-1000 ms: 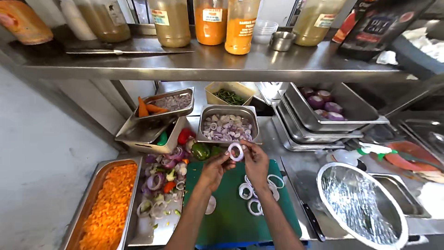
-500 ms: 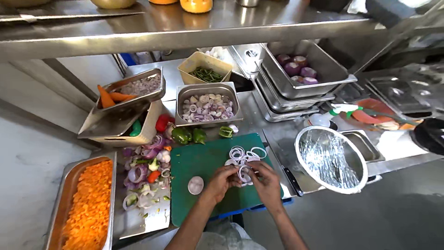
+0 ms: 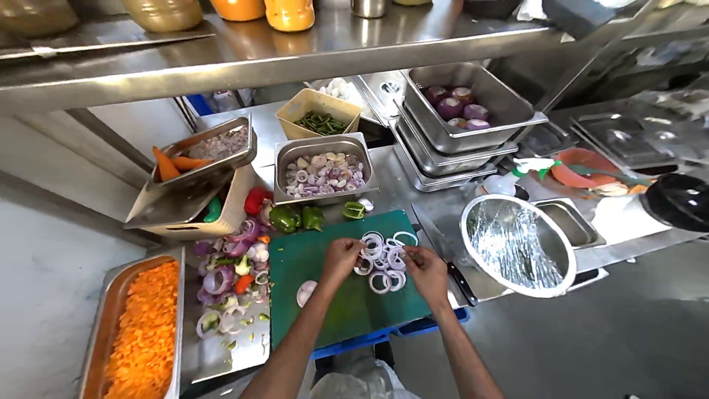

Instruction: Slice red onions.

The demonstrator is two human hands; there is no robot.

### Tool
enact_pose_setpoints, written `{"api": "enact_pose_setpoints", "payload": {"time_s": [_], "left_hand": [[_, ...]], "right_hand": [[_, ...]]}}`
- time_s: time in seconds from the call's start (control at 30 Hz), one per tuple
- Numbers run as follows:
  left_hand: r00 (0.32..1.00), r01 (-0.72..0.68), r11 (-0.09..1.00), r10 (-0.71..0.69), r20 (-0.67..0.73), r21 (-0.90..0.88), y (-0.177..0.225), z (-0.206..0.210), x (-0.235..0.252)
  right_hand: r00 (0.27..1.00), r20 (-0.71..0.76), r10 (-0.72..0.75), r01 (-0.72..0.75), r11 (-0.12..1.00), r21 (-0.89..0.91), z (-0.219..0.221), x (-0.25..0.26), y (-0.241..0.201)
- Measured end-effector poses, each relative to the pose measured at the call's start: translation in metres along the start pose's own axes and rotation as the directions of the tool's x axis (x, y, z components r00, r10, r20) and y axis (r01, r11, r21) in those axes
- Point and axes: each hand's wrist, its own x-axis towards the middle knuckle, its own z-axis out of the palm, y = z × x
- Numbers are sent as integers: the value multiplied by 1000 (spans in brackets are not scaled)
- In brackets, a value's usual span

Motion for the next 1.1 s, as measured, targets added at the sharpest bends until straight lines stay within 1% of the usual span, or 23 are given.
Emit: {"api": "enact_pose_setpoints", "payload": {"time_s": [0.03,0.1,0.17,0.23,0.3,0.33,0.4,0.43,0.47,0.53,0.6,0.67,0.73,0.8,0.83,0.9,0.97,1.03,1.1], "left_hand": [[1000,6,993,-6,-5,116,-3,0,3],[999,1,943,14,-45,332,-6,1,0],[996,11,907,29,-90,422,-7,-7,-10],[986,25,892,52,-157,450,-14,-31,-28],[973,28,845,100,-210,534,-28,-65,-52],[967,52,797,111,-230,602,-39,-81,-61],[974,114,712,55,-218,693,-60,-98,-72],[980,128,700,22,-199,703,-70,-99,-75],[982,130,709,5,-189,693,-76,-98,-77],[982,130,763,-13,-186,633,-81,-94,-78],[984,123,835,-33,-173,536,-83,-93,-78],[988,95,925,-43,-147,367,-82,-96,-81],[993,57,991,-44,-107,119,-84,-99,-87],[996,24,993,-33,-78,-112,-85,-103,-96],[997,14,983,-28,-74,-185,-83,-105,-101],[999,12,966,-25,-47,-258,-81,-109,-109],[999,37,963,-45,-24,-268,-80,-109,-115],[998,57,965,-60,-4,-255,-82,-106,-116],[996,88,958,-81,38,-272,-82,-105,-115]], "right_hand": [[1000,11,13,-12,1000,-26,2,1,2],[999,-37,-20,18,999,-41,-2,-1,0],[994,-88,-59,58,998,-20,-10,-6,-6],[994,-79,-76,78,997,25,-16,-17,-11],[995,-37,-92,95,993,73,-16,-33,-19],[995,-4,-102,102,990,94,-13,-42,-25],[987,109,-117,103,987,123,3,-61,-38],[971,203,-129,105,987,123,16,-69,-44],[939,319,-126,99,990,101,30,-74,-50],[845,532,-57,76,997,-13,63,-77,-63],[777,630,3,64,994,-85,95,-77,-69],[761,648,17,15,999,-44,116,-77,-70],[761,647,39,-111,991,70,125,-77,-70],[757,651,62,-257,944,208,123,-75,-72],[755,654,57,-304,913,271,119,-73,-74],[741,670,35,-345,876,337,110,-69,-78],[731,682,22,-348,872,344,103,-67,-84],[762,648,-13,-283,893,350,103,-67,-88],[820,569,-53,-185,917,352,105,-65,-88]]}}
